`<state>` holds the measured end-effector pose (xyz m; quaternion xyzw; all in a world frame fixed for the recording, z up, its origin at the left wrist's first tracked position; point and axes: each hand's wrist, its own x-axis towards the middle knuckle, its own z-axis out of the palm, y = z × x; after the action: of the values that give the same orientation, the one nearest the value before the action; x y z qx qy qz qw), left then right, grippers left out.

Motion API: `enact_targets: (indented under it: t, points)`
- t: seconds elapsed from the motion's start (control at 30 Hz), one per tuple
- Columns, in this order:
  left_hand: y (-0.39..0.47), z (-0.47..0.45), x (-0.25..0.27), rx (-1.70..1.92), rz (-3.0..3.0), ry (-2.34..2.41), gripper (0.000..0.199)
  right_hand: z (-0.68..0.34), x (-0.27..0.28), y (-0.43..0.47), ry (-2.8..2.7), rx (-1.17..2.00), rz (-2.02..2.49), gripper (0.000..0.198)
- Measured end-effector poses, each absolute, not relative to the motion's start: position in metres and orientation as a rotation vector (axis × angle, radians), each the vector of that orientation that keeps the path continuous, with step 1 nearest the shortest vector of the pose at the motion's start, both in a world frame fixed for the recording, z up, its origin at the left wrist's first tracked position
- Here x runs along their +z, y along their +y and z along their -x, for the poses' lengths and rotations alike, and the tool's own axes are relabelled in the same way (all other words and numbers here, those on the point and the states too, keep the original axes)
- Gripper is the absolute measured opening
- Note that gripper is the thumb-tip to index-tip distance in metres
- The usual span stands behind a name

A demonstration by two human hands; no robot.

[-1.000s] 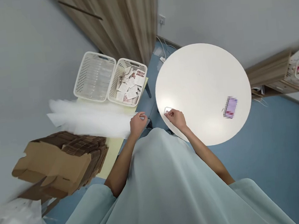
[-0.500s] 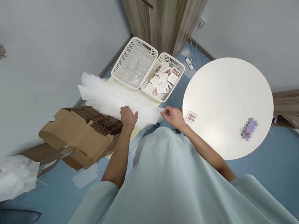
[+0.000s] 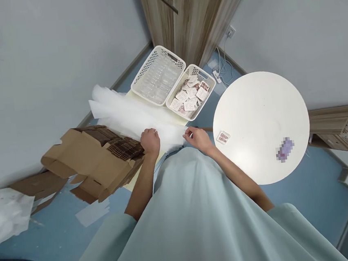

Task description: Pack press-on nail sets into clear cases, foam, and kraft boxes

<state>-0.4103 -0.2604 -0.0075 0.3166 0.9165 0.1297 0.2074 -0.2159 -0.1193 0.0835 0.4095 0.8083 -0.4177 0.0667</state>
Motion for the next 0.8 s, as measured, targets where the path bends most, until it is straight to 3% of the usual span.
enact_targets:
  t: [0.3, 0.53, 0.67, 0.73, 0.8]
  points:
    - [-0.254, 0.373, 0.092, 0.833, -1.237, 2.440, 0.024, 0.216, 0.098, -0.122, 2.936, -1.408, -0.875, 0.050]
    - [-0.213, 0.311, 0.134, 1.041, -1.609, 2.182, 0.022, 0.160, 0.117, -0.116, 3.084, -1.432, -1.117, 0.022]
    - [-0.187, 0.267, 0.146, 1.096, -1.739, 1.996, 0.022, 0.104, 0.130, -0.114, 2.978, -1.657, -1.434, 0.024]
    - [-0.175, 0.244, 0.147, 1.124, -1.720, 1.979, 0.035, 0.071, 0.136, -0.112, 2.836, -1.814, -1.699, 0.027]
    - [-0.164, 0.224, 0.143, 1.130, -1.631, 2.006, 0.061, 0.036, 0.139, -0.109, 2.627, -1.961, -2.018, 0.030]
